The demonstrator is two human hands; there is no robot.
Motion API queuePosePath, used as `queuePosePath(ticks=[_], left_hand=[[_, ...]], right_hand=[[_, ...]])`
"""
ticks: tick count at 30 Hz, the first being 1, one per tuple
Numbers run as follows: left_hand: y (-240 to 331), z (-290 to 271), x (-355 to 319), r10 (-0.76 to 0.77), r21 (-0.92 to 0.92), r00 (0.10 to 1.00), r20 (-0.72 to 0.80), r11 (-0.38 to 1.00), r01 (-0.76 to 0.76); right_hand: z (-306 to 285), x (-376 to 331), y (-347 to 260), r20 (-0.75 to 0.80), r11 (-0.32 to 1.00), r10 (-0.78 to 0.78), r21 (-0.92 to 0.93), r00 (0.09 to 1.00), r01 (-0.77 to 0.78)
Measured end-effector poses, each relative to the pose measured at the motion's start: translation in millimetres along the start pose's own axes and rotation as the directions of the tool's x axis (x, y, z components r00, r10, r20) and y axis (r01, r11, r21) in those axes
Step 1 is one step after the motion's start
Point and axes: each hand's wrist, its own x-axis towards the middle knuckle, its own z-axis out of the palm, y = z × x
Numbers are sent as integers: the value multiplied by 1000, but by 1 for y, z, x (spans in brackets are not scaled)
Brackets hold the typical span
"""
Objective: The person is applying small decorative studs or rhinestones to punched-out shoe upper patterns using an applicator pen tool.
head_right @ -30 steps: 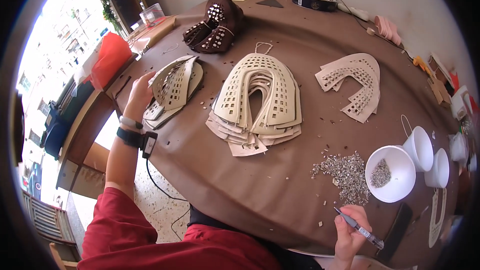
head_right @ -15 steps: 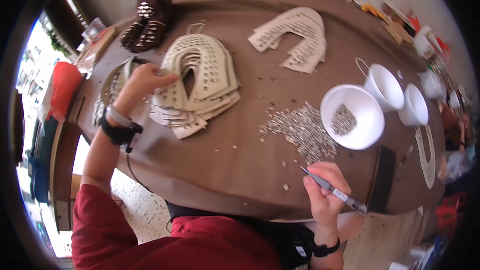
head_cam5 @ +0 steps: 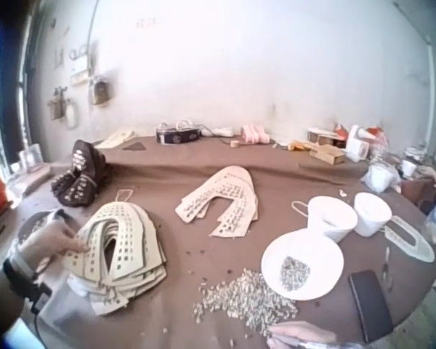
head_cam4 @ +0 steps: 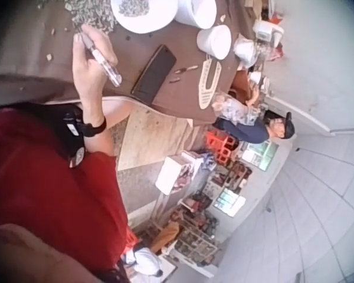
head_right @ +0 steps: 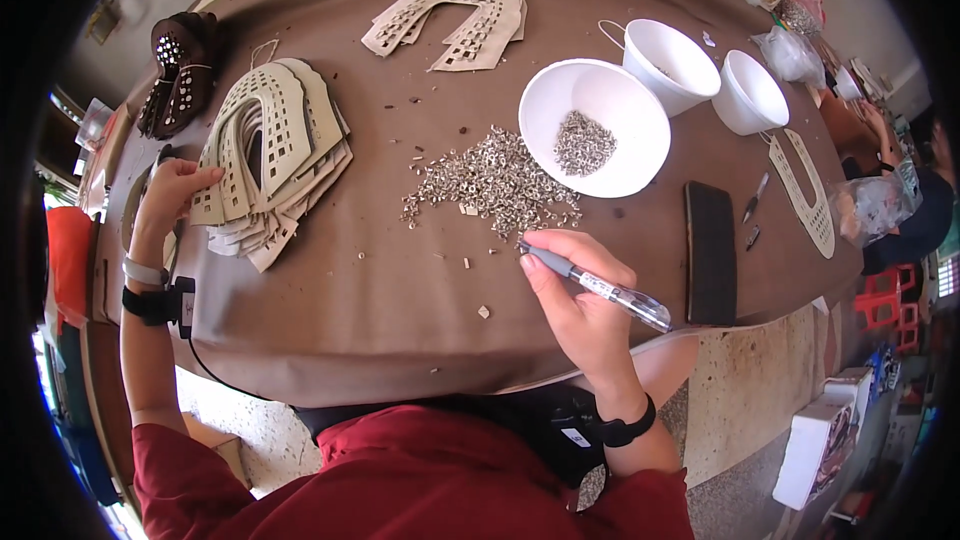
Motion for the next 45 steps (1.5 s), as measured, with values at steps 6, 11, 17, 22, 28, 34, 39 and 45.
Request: queuePosePath(ticks=[6, 11, 17, 22, 28, 34, 39, 45], left_hand=[[-6, -8, -21, 32, -517, 996, 86, 856, 18], [11, 18, -81, 91, -683, 995, -44, 724, -96], [55, 105, -133, 193, -938, 981, 3, 340, -64], [62, 155, -153, 187, -966, 971, 149, 236, 103], [61, 179, -158, 246, -961, 936, 251, 180, 211], [62, 173, -161, 364, -882, 875, 319, 451, 133], [61, 173, -159, 368, -848, 892, 263, 529, 31], [65, 175, -161, 317, -916, 941, 119, 402, -20]], right_hand=[[14, 3, -10, 158, 949, -199, -214, 967, 230], [24, 4, -15, 189, 948, -137, -261, 972, 185], [22, 1, -17, 178, 927, -43, -361, 983, 106], [24, 2, -19, 209, 916, -104, -361, 972, 175], [21, 0, -20, 226, 849, -180, -455, 957, 268], [19, -2, -21, 166, 916, -130, -358, 977, 183], [15, -6, -22, 230, 915, -121, -350, 966, 198], [7, -9, -18, 200, 960, -4, -274, 980, 60]])
